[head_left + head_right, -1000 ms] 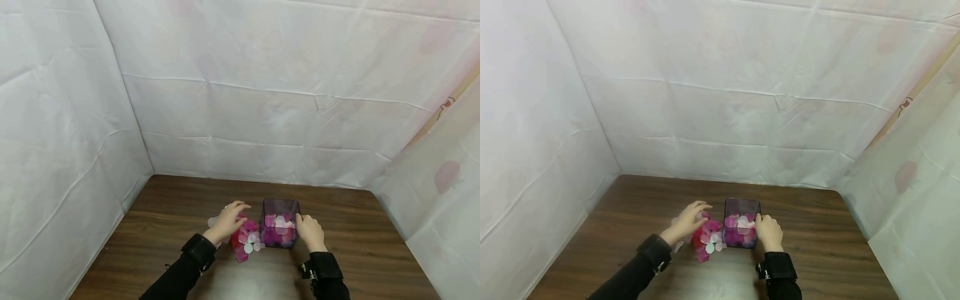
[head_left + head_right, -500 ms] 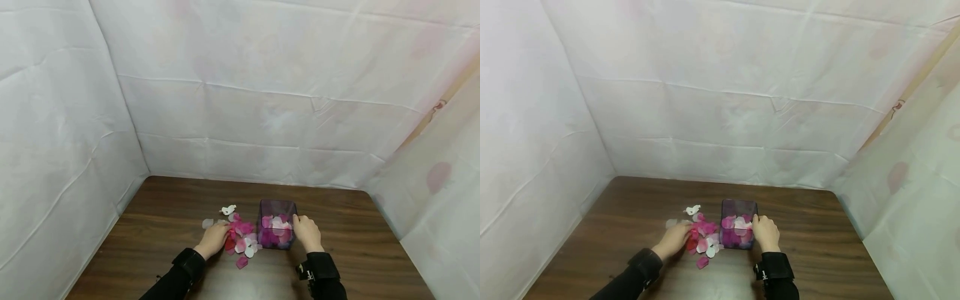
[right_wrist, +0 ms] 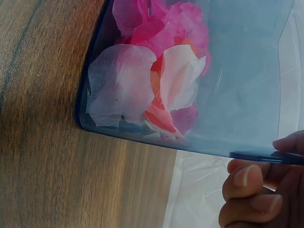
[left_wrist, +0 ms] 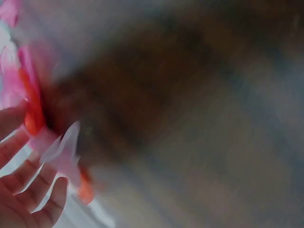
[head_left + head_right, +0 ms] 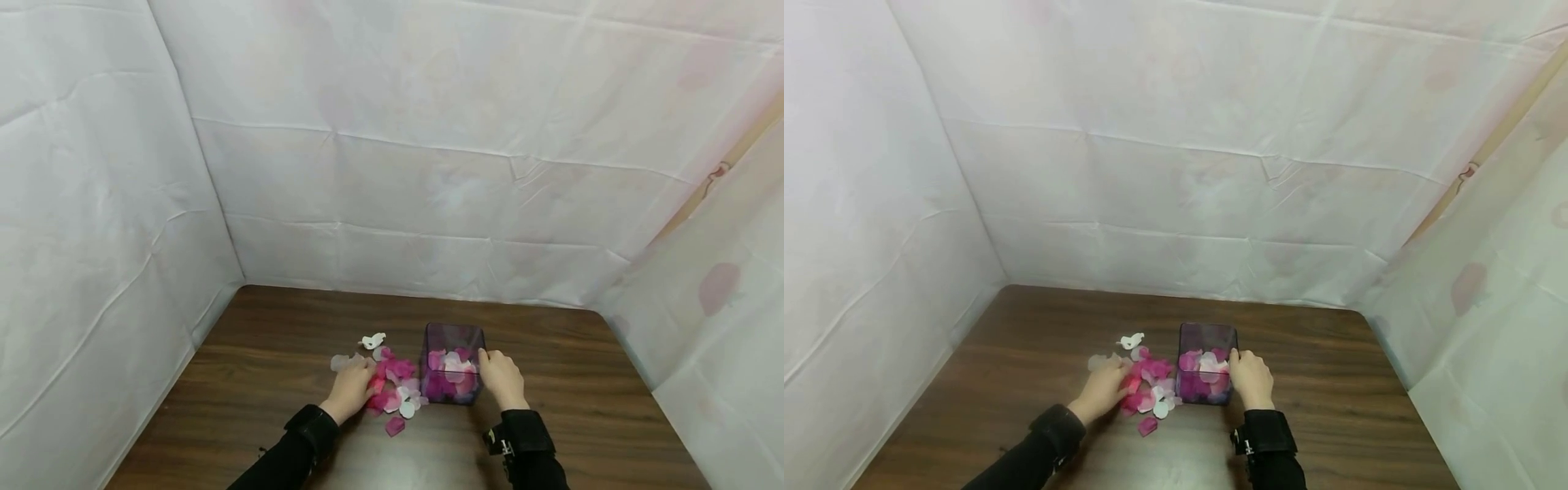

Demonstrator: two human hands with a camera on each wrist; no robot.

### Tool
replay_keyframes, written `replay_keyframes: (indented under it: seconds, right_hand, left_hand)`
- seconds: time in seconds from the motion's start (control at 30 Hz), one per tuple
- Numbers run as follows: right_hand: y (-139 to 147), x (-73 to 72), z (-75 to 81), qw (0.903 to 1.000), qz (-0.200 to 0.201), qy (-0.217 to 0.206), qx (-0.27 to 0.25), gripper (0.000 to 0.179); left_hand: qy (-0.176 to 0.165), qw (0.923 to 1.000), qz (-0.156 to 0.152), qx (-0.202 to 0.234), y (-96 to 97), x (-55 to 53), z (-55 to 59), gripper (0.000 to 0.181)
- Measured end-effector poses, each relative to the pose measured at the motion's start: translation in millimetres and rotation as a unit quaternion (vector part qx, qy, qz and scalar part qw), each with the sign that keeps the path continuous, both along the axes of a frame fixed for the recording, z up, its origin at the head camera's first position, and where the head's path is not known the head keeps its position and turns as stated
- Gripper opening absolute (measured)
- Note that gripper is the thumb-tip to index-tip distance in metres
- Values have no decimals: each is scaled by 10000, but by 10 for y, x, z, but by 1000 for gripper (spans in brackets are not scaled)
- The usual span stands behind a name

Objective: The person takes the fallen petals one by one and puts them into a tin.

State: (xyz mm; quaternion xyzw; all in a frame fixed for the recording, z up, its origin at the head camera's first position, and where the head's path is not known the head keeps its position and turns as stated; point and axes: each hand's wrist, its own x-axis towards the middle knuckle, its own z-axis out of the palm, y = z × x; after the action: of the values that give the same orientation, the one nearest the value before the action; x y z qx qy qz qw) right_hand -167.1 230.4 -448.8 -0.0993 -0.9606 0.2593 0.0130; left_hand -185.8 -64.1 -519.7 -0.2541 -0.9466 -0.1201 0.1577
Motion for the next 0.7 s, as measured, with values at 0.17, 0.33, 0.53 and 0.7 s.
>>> replay_keyframes:
  seconds: [0.17,0.33,0.53,0.7]
  right_hand:
    - [3,3,-22,10000,38,50,4,47]
    - [20,11,-18,10000,-14,91,-5,47]
    - [28,16,-7,10000,-66,73,-8,49]
    - [33,19,18,9999,-114,73,-62,50]
  left_hand:
    - [28,9996,21,276,19,-5,-66,13]
    - [-101,9964,105,839,47,-59,13,13]
    - [-224,9860,177,1643,98,-136,295,10]
    - [-507,9687,-19,2428,205,-192,659,12]
